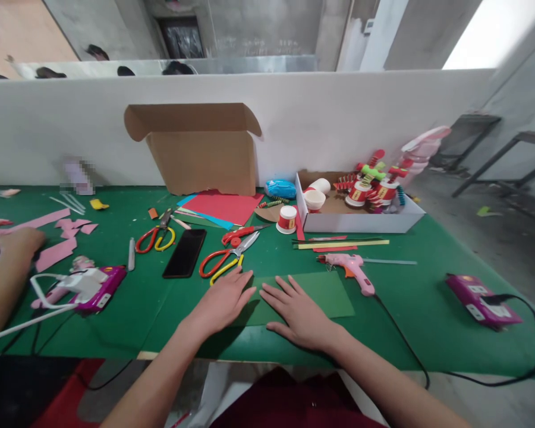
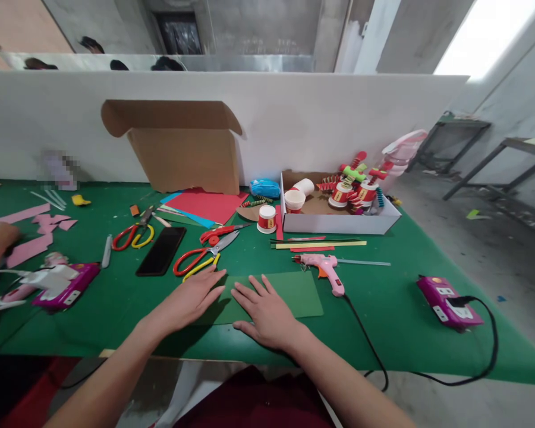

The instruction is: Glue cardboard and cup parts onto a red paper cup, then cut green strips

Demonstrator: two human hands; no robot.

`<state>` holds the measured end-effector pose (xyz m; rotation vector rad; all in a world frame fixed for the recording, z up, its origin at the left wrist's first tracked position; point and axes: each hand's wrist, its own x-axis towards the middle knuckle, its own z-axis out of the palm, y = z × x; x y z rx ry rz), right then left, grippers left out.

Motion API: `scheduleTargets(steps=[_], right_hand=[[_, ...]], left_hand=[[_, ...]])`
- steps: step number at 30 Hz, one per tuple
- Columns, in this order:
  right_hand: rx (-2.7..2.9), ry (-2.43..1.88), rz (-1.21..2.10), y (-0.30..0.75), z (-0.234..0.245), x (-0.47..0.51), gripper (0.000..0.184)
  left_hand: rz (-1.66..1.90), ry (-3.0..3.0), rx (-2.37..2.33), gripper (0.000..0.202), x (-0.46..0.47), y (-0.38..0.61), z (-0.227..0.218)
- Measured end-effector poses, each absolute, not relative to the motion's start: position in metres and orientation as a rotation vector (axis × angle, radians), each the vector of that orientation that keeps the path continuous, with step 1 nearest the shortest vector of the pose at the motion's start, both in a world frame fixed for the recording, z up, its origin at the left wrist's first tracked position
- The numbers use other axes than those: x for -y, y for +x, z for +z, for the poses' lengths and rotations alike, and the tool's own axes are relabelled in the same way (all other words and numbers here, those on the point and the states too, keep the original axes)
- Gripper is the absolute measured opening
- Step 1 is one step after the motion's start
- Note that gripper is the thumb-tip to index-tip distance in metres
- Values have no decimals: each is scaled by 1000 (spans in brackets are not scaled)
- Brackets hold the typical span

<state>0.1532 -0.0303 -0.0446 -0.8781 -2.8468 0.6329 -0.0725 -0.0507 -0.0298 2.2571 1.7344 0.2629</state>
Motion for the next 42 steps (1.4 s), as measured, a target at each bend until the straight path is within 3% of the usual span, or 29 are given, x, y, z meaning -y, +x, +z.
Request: scheduleTargets(steps=[6,11,23,26,35,42], right_hand=[[2830,-943,603,147,-45,31,64],[2797,-973,588,147,-45,38,64],[2819,-979,596,147,-43,40,64],[2821,-999,601,149,-44,43,50],[2866,-984,622,147,-38,47,50],[2822,-899,694,164,-34,38,50]], left_hand=[[270,2337,-1705,45,61,-63,-23],[76,2346,-1520,70,92,-54,-32],[124,2483,-1789,40,84,-30,-39],[153,2510,-1747,39,91,-35,-41],[87,2336,-1881,58,92,-68,-35],[423,2397,-1573,41,93,-84,-54]])
